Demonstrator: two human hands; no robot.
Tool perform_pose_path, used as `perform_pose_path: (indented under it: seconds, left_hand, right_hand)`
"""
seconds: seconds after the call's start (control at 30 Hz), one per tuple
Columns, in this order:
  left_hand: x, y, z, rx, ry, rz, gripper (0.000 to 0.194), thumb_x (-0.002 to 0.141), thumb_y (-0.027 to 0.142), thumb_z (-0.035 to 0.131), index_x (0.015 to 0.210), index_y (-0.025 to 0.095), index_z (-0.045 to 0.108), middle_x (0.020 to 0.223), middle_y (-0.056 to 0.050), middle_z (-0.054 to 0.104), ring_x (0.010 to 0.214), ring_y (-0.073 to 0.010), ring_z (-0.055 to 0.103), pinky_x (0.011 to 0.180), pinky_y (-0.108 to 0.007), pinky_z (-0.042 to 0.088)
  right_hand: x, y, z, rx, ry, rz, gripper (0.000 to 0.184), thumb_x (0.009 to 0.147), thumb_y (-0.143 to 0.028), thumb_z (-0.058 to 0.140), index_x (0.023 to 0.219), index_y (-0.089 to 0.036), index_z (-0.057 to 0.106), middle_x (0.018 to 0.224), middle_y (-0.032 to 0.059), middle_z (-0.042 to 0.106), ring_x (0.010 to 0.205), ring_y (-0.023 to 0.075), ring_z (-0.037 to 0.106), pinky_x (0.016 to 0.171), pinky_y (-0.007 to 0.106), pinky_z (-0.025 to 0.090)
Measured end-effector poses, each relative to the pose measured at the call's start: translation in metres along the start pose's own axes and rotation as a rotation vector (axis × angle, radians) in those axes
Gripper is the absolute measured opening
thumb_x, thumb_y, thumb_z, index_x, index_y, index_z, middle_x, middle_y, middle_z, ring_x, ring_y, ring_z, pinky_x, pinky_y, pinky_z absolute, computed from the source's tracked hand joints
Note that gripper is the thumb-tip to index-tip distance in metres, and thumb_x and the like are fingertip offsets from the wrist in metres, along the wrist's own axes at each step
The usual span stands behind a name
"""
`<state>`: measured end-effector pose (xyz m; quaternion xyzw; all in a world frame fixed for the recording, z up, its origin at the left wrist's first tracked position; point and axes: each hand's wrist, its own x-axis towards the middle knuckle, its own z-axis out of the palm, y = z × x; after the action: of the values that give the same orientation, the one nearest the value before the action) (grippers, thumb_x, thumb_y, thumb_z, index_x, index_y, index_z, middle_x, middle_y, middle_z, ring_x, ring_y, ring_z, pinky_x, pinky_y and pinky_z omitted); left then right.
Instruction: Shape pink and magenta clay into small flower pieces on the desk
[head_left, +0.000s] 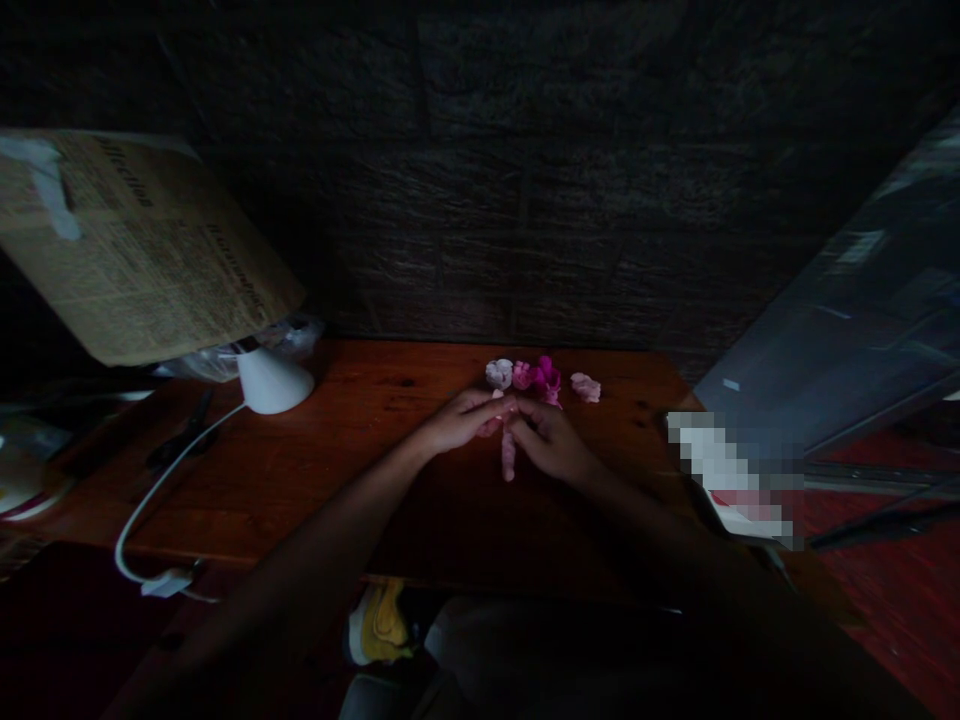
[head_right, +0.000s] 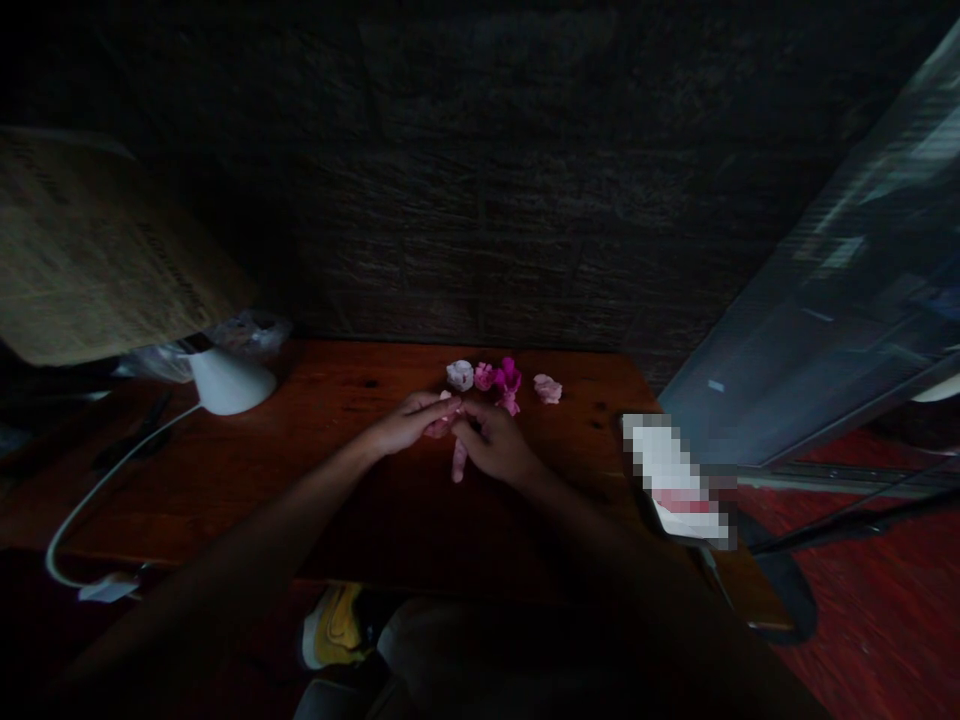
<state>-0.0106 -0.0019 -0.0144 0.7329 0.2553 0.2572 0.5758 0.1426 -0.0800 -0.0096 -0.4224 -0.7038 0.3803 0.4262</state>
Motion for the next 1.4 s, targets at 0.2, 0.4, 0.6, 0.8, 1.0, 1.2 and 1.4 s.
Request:
perform_pose_path:
  seconds: [0.2, 0.4, 0.6, 0.8, 1.0, 1.2, 1.4]
  left_hand:
    - [0.003, -0.002, -0.001, -0.144, 0.083, -0.01, 0.054, 0.075, 0.063, 0.062, 0.053, 0.018, 0.043, 0.048, 0.006, 0.039, 0.047, -0.0061, 0.033, 0.05, -0.024, 0.026]
    - [0.003, -0.005, -0.001, -0.195, 0.06, 0.019, 0.056, 0.077, 0.062, 0.063, 0.051, 0.018, 0.041, 0.045, 0.007, 0.034, 0.044, -0.0049, 0.029, 0.048, -0.023, 0.024]
    - [0.004, -0.006, 0.001, -0.266, -0.007, -0.024, 0.06, 0.08, 0.071, 0.054, 0.057, 0.016, 0.046, 0.045, 0.007, 0.035, 0.042, -0.0046, 0.028, 0.045, -0.023, 0.019]
    - [0.005, -0.001, 0.003, -0.254, 0.056, -0.037, 0.053, 0.078, 0.066, 0.06, 0.063, 0.016, 0.049, 0.05, 0.007, 0.037, 0.045, -0.0045, 0.029, 0.045, -0.022, 0.019]
    - [0.004, 0.002, 0.004, -0.265, 0.048, -0.053, 0.044, 0.073, 0.056, 0.066, 0.066, 0.016, 0.048, 0.053, 0.008, 0.035, 0.046, -0.004, 0.027, 0.046, -0.022, 0.018]
    - [0.003, 0.003, 0.004, -0.13, 0.073, -0.012, 0.04, 0.075, 0.051, 0.058, 0.058, 0.017, 0.047, 0.049, 0.007, 0.038, 0.047, -0.0053, 0.03, 0.048, -0.023, 0.024]
    - [0.001, 0.0, 0.005, -0.143, 0.098, -0.031, 0.037, 0.074, 0.048, 0.056, 0.057, 0.017, 0.047, 0.05, 0.005, 0.041, 0.047, -0.0062, 0.035, 0.05, -0.023, 0.028]
  right_hand:
    - [0.0, 0.003, -0.001, 0.1, -0.042, 0.048, 0.025, 0.097, -0.029, 0.037, 0.1, -0.018, 0.059, 0.047, -0.0064, 0.061, 0.042, 0.0117, 0.058, 0.053, 0.024, 0.04]
    - [0.001, 0.003, -0.001, 0.129, -0.054, 0.064, 0.027, 0.101, -0.037, 0.036, 0.102, -0.018, 0.055, 0.048, -0.0076, 0.058, 0.041, 0.0104, 0.055, 0.048, 0.023, 0.036]
    - [0.002, 0.001, -0.005, 0.09, -0.055, 0.005, 0.034, 0.1, -0.048, 0.039, 0.09, -0.019, 0.055, 0.051, -0.0054, 0.059, 0.044, 0.01, 0.052, 0.051, 0.024, 0.035]
    - [0.003, 0.009, -0.01, 0.024, 0.075, 0.016, 0.03, 0.098, -0.043, 0.043, 0.085, -0.02, 0.057, 0.054, -0.0054, 0.053, 0.052, 0.0108, 0.049, 0.055, 0.024, 0.035]
    - [0.004, 0.014, -0.012, 0.006, 0.157, 0.034, 0.036, 0.095, -0.048, 0.045, 0.074, -0.02, 0.053, 0.058, -0.005, 0.047, 0.053, 0.0106, 0.043, 0.055, 0.025, 0.034]
    - [0.004, 0.013, -0.011, 0.055, 0.082, 0.043, 0.034, 0.096, -0.048, 0.046, 0.08, -0.02, 0.055, 0.056, -0.0058, 0.047, 0.052, 0.0101, 0.043, 0.055, 0.024, 0.033]
    - [0.003, 0.011, -0.013, 0.113, 0.022, 0.067, 0.029, 0.094, -0.045, 0.047, 0.082, -0.019, 0.054, 0.058, -0.0055, 0.049, 0.05, 0.0092, 0.041, 0.051, 0.024, 0.031]
